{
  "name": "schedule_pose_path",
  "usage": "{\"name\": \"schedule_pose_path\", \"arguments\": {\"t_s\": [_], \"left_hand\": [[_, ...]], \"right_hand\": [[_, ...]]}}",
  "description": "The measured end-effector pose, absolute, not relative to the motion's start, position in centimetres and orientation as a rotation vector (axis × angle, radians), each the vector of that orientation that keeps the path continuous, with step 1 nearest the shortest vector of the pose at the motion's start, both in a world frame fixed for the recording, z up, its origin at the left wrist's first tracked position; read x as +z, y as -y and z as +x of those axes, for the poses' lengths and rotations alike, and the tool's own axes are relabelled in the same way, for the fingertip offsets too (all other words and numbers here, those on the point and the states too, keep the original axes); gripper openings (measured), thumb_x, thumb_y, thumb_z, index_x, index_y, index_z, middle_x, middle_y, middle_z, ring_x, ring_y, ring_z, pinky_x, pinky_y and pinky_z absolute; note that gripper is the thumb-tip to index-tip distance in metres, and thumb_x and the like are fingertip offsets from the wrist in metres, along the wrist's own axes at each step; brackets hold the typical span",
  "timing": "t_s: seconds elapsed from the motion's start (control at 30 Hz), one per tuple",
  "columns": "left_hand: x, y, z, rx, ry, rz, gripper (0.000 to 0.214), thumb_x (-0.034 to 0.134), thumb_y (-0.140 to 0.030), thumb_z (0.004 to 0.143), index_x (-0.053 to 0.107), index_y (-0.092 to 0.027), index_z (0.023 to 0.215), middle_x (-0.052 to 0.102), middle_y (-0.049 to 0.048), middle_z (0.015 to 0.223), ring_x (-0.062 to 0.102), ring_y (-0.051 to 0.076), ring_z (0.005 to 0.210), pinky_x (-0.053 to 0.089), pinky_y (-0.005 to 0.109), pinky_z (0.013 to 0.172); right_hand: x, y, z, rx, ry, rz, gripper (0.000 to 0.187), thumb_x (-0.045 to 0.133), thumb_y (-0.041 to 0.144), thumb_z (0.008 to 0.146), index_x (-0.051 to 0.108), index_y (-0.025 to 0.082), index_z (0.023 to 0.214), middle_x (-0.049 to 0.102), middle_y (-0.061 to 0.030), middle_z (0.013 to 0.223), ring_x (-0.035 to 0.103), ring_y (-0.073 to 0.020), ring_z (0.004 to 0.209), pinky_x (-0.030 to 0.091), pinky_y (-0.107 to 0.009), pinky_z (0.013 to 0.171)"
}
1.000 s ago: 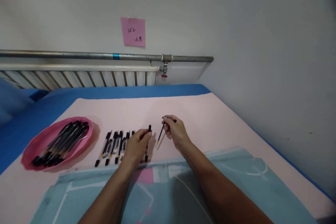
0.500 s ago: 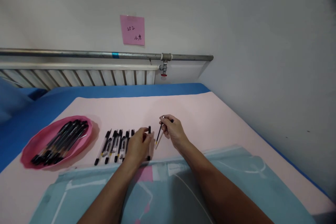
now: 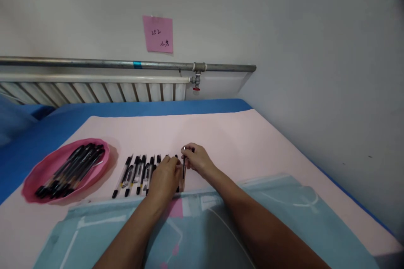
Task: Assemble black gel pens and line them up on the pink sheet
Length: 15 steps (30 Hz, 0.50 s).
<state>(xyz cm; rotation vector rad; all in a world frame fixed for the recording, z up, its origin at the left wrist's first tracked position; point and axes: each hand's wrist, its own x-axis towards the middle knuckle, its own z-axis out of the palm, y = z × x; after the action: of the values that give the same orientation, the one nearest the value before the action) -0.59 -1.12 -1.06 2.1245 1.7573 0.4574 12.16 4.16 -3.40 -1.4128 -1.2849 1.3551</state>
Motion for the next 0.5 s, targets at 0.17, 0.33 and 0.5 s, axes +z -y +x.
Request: {"name": "schedule_pose_path", "arguments": {"t_s": [0.17, 0.33, 0.5], "left_hand": [[-0.56, 1.47, -0.24, 0.306, -1.764, 2.266, 0.019, 0.041, -0.024, 0.085, 0.059, -0.021, 0.087, 0.056, 0.0036, 0.087, 0.054, 0.015, 0.080, 0.036, 0.024, 0.068], [-0.54, 1.20, -0.03, 0.252, -1.897, 2.284, 0.024, 0.039, -0.030, 0.087, 0.059, -0.018, 0.089, 0.057, 0.0054, 0.088, 0.055, 0.017, 0.085, 0.037, 0.026, 0.069], [-0.48, 1.36, 0.38, 0.230, -1.918, 2.267, 0.032, 0.034, -0.035, 0.088, 0.060, -0.016, 0.087, 0.059, 0.0071, 0.088, 0.056, 0.019, 0.084, 0.039, 0.027, 0.069]], "right_hand": [[-3.66, -4.57, 12.14, 1.373, 1.359, -1.468, 0.004, 0.053, 0.019, 0.071, 0.055, 0.016, 0.071, 0.055, 0.0039, 0.044, 0.047, -0.0071, 0.033, 0.033, -0.016, 0.034], [-3.78, -5.03, 11.94, 1.328, 1.432, -1.514, 0.005, 0.056, 0.020, 0.070, 0.058, 0.016, 0.070, 0.051, 0.0051, 0.040, 0.045, -0.0076, 0.034, 0.034, -0.018, 0.036], [-3.99, -5.05, 11.93, 1.303, 1.442, -1.529, 0.008, 0.057, 0.023, 0.069, 0.061, 0.016, 0.070, 0.050, 0.0050, 0.040, 0.046, -0.0078, 0.037, 0.035, -0.018, 0.038]]}}
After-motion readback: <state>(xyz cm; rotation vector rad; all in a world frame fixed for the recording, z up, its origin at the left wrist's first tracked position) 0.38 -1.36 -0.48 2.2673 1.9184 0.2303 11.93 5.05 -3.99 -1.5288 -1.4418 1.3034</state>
